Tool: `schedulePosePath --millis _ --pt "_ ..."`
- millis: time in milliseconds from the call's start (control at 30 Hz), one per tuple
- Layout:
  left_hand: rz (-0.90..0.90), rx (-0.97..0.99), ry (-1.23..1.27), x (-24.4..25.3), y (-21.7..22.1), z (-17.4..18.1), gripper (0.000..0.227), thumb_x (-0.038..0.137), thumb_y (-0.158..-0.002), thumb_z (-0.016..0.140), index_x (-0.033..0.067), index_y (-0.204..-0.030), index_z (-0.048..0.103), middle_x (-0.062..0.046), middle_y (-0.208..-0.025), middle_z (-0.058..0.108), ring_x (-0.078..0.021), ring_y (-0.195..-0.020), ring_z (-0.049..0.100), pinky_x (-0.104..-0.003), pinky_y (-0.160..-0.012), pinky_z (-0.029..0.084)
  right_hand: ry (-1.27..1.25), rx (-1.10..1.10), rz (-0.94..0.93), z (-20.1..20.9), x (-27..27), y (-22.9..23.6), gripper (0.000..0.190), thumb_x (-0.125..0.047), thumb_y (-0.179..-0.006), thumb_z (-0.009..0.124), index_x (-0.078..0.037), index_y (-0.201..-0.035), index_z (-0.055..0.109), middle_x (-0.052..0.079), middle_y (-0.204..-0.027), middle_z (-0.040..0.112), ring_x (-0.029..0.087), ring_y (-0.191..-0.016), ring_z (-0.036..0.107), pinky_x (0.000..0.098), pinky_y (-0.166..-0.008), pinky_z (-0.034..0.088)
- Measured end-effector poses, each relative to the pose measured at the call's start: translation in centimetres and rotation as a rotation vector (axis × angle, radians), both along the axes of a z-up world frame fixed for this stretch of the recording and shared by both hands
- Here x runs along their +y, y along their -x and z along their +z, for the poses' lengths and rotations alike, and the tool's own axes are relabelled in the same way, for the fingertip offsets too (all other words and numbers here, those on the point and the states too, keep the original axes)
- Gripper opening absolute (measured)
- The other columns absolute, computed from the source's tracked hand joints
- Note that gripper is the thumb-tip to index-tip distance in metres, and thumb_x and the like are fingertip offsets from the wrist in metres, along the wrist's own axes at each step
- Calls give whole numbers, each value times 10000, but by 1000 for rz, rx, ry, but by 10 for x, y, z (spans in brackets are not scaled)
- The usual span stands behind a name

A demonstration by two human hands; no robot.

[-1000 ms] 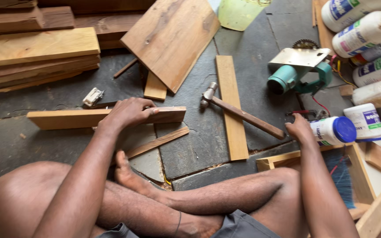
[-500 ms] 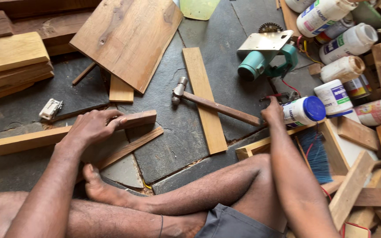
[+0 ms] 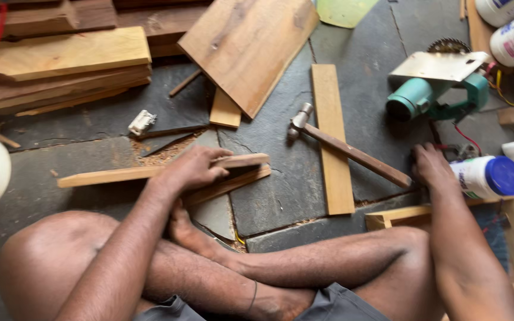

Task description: The person sits on the floor and uses a hammer to drive nails into a small wooden plank. They repeatedly position the plank, hammer the nails, and adjust the wood's orientation to continue the task.

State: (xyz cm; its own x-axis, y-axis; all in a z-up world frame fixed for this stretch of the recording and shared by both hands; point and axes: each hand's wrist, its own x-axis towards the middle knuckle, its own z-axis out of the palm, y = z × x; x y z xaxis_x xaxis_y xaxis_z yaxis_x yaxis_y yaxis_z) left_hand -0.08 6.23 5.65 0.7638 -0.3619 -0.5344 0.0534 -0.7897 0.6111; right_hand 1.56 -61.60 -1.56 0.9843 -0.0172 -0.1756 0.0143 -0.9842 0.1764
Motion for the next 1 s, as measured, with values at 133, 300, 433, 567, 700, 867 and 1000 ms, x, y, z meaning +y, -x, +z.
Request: schedulePosePath --millis 133,300,433,567,700,867,1000 --pt "-155 -149 -57 -2 13 -25 798 226 -836 754 297 -1565 437 -130 -1446 548 -263 -1331 520 -443 -1192 412 63 9 -49 0 4 2 496 17 -800 615 -91 -1284 620 238 -1243 628 450 -1106 634 520 -898 539" --pt "-209 -381 -132 -14 25 -38 1126 137 -709 888 166 -1620 228 -215 -1532 321 -373 -1449 319 -582 -1131 259 170 -38 39 7 18 -11 154 -46 -1018 556 -95 -1065 694 186 -1116 725 389 -1067 703 492 -919 584" --pt "-194 -159 -250 -13 23 -23 1124 351 -737 901 239 -1629 226 -104 -1470 446 -270 -1396 412 -483 -1189 364 -29 -383 161 20 44 -13 144 43 -1008 507 5 -1076 627 237 -1059 672 387 -1013 674 465 -882 579" --pt "-181 -119 -211 -15 15 -12 1088 451 -718 906 274 -1596 287 -89 -1517 403 -276 -1435 368 -486 -1192 351 -177 -820 170 57 71 -20 74 39 -1067 505 35 -1127 548 218 -1052 593 329 -1007 640 425 -801 540" --pt "-85 -195 -76 -21 7 -2 971 518 -794 800 272 -1595 309 -88 -1491 438 -245 -1366 463 -478 -1179 386 -1124 -1122 41 110 130 -24 129 -36 -1150 447 -28 -1268 499 95 -1135 578 202 -907 643 330 -728 636" --pt "63 -254 304 -46 9 22 975 507 -779 784 246 -1599 328 -98 -1513 476 -250 -1328 557 -461 -1089 528 -1695 -810 250 172 244 8 171 -145 -1173 515 3 -1153 599 96 -938 631 161 -728 584 301 -610 494" --pt "20 -311 587 -69 23 39 1119 395 -716 907 193 -1593 242 -144 -1629 273 -313 -1423 387 -575 -1026 430 -1856 -532 465 164 353 29 318 -341 -1099 525 -60 -1006 642 74 -891 672 163 -749 660 343 -654 563"
